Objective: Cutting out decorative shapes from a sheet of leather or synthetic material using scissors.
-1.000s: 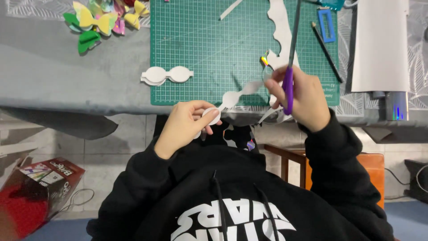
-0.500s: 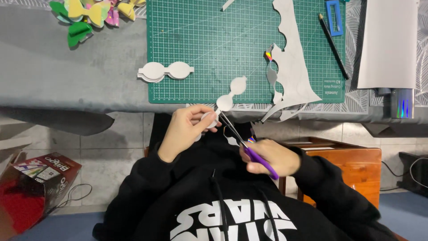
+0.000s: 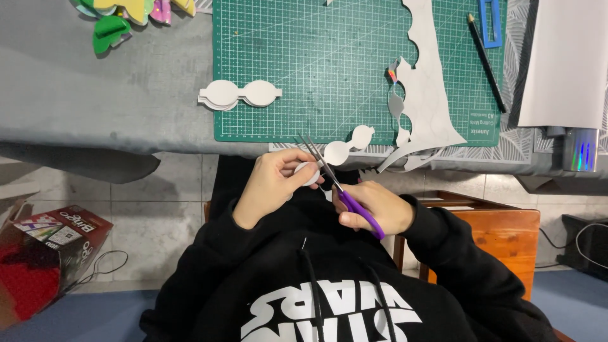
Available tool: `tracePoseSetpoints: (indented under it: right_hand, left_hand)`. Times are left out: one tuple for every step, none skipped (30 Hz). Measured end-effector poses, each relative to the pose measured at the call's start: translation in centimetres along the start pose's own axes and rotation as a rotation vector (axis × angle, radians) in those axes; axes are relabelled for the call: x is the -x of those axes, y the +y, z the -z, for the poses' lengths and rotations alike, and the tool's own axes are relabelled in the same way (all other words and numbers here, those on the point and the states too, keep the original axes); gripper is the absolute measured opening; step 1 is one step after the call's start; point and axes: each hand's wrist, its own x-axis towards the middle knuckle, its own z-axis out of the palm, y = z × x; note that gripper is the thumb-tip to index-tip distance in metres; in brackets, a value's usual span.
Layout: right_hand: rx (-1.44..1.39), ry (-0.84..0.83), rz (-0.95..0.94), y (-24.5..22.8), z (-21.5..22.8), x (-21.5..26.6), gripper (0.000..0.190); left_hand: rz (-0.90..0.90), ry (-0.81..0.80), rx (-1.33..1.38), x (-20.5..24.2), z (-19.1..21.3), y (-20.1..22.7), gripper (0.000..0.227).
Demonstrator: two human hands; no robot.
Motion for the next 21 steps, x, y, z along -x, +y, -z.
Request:
tracePoseSetpoints:
  right_hand:
    - [0.0, -0.002, 0.001, 0.0, 0.0, 0.0, 0.058]
    - [-0.005, 0.001, 0.007, -0.1, 0.0, -0.1, 0.058]
    - [-0.011, 0.003, 0.012, -0.2, 0.0, -0.1, 0.059]
    - [-0.011, 0.002, 0.011, -0.2, 0.0, -0.1, 0.059]
    - [-0.013, 0.003, 0.001, -0.3, 0.0, -0.1, 0.059]
    - [-0.014, 0.004, -0.01, -0.4, 0.1, -0.2, 0.058]
    - [-0.014, 0.004, -0.011, -0.3, 0.1, -0.1, 0.058]
    - [-0.003, 0.009, -0.011, -0.3, 0.1, -0.1, 0.058]
    - [0.008, 0.014, -0.012, -0.2, 0.0, -0.1, 0.058]
    - [0.008, 0.014, -0.013, -0.2, 0.0, -0.1, 0.058]
    - [0.01, 0.021, -0.023, -0.3, 0.0, -0.1, 0.057]
    - [0.012, 0.028, -0.034, -0.3, 0.1, -0.2, 0.057]
    - [0.011, 0.028, -0.034, -0.2, 0.0, -0.2, 0.057]
    - [-0.004, 0.025, -0.062, -0.1, 0.0, -0.3, 0.056]
    - [-0.018, 0.023, -0.088, 0.0, 0.0, -0.4, 0.056]
    - [-0.018, 0.023, -0.087, 0.0, 0.0, -0.5, 0.056]
    - [-0.042, 0.024, -0.098, -0.1, 0.0, -0.5, 0.054]
    - [-0.066, 0.025, -0.11, -0.1, 0.0, -0.6, 0.053]
    - [-0.068, 0.024, -0.11, -0.1, 0.0, -0.8, 0.053]
    - [-0.091, 0.009, -0.185, -0.2, 0.1, -0.9, 0.05]
    - [-0.114, -0.005, -0.26, -0.3, 0.2, -1.0, 0.048]
  left_hand:
    - [0.0, 0.002, 0.0, 0.0, 0.0, 0.2, 0.019]
    - [-0.001, 0.001, -0.009, 0.0, 0.0, 0.3, 0.019]
    - [-0.002, -0.001, -0.017, 0.0, 0.0, 0.5, 0.019]
    - [-0.002, -0.001, -0.015, 0.0, 0.0, 0.5, 0.019]
    - [-0.006, -0.002, -0.011, 0.0, 0.0, 0.6, 0.019]
    - [-0.011, -0.003, -0.006, 0.1, 0.0, 0.7, 0.019]
    - [-0.011, -0.003, -0.006, 0.1, 0.0, 0.7, 0.019]
    - [-0.012, -0.003, -0.02, 0.0, 0.0, 0.6, 0.019]
    - [-0.013, -0.003, -0.034, 0.1, 0.0, 0.6, 0.019]
    - [-0.013, -0.003, -0.033, 0.0, 0.0, 0.6, 0.019]
    - [-0.022, -0.004, -0.032, 0.0, 0.1, 0.6, 0.018]
    - [-0.031, -0.005, -0.031, -0.1, 0.1, 0.5, 0.018]
    - [-0.03, -0.005, -0.031, -0.1, 0.1, 0.6, 0.018]
    - [-0.02, 0.001, -0.036, -0.1, 0.1, 0.6, 0.018]
    - [-0.011, 0.007, -0.042, -0.2, 0.1, 0.7, 0.018]
    - [-0.011, 0.007, -0.042, -0.3, 0.2, 0.6, 0.018]
    - [-0.019, 0.013, -0.04, -0.3, 0.3, 0.5, 0.018]
    - [-0.026, 0.019, -0.037, -0.4, 0.3, 0.4, 0.019]
    - [-0.024, 0.019, -0.037, -0.3, 0.4, 0.4, 0.019]
    - [-0.024, 0.023, -0.051, -0.3, 0.5, 0.4, 0.02]
    - [-0.025, 0.024, -0.066, -0.4, 0.6, 0.4, 0.021]
